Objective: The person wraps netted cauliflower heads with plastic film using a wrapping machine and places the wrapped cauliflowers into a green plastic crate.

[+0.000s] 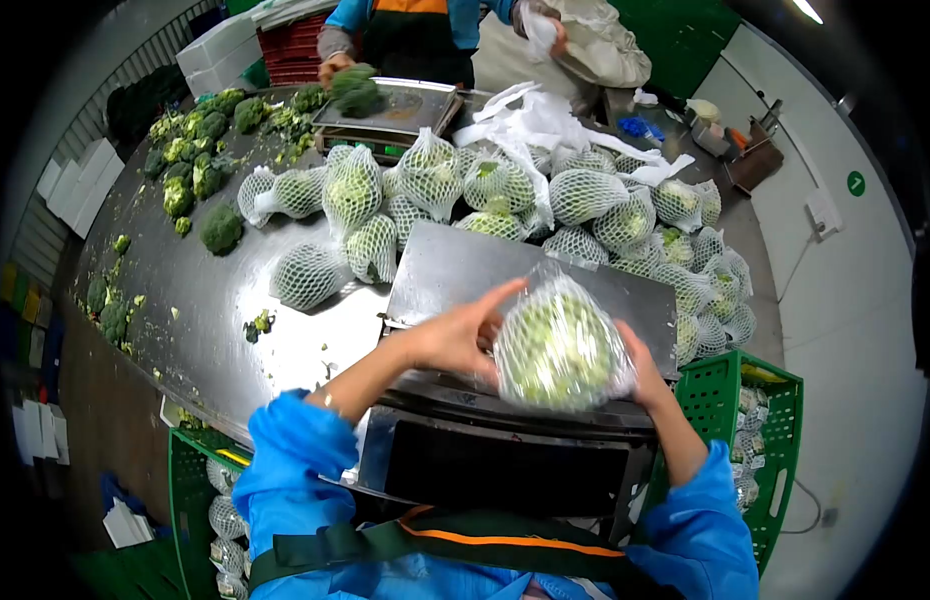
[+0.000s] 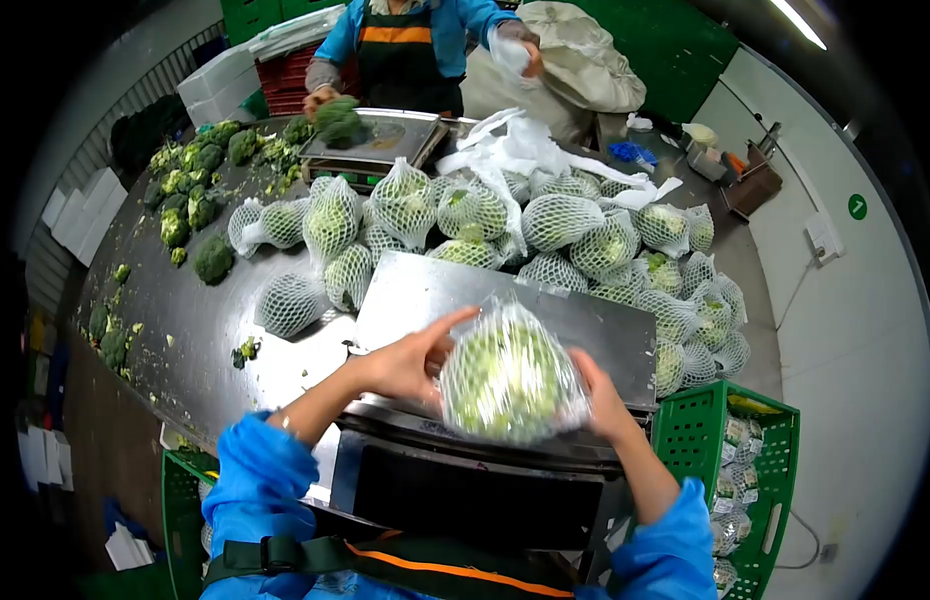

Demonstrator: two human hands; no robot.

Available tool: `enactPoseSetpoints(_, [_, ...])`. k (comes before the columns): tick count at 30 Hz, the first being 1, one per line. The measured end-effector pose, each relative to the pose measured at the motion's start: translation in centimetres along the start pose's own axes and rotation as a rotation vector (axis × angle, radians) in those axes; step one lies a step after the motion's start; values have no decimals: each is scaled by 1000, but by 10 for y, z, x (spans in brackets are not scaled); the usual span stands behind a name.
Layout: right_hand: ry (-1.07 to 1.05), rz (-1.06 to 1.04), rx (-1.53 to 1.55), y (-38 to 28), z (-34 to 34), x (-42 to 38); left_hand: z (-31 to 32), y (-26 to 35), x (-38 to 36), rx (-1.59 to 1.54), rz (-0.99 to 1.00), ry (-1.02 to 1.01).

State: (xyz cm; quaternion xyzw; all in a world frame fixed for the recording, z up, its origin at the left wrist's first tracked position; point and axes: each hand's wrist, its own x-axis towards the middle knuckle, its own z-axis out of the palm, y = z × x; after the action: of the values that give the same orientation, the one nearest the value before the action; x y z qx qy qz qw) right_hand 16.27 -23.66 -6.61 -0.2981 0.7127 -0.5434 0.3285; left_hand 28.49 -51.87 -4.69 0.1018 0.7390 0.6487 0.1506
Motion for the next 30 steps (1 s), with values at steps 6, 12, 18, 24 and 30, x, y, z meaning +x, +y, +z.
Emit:
enactPoseSetpoints(6, [-189, 821, 715, 28, 62, -169, 109, -16, -111, -398, -519, -314])
enactPoseSetpoints(12, [68, 527, 656, 25, 101, -231, 133, -48, -196, -653, -487, -232])
enactPoseSetpoints(18, [621, 223, 89, 27, 131, -193, 136, -37, -152, 53, -67, 632])
enactPoseSetpoints(24, [516, 509, 1402, -3, 99, -202, 138, -72, -170, -1321, -221, 969])
enactPoseSetpoints(30, [703, 752, -124, 164, 198, -265, 255, -127, -187, -563, -710, 870])
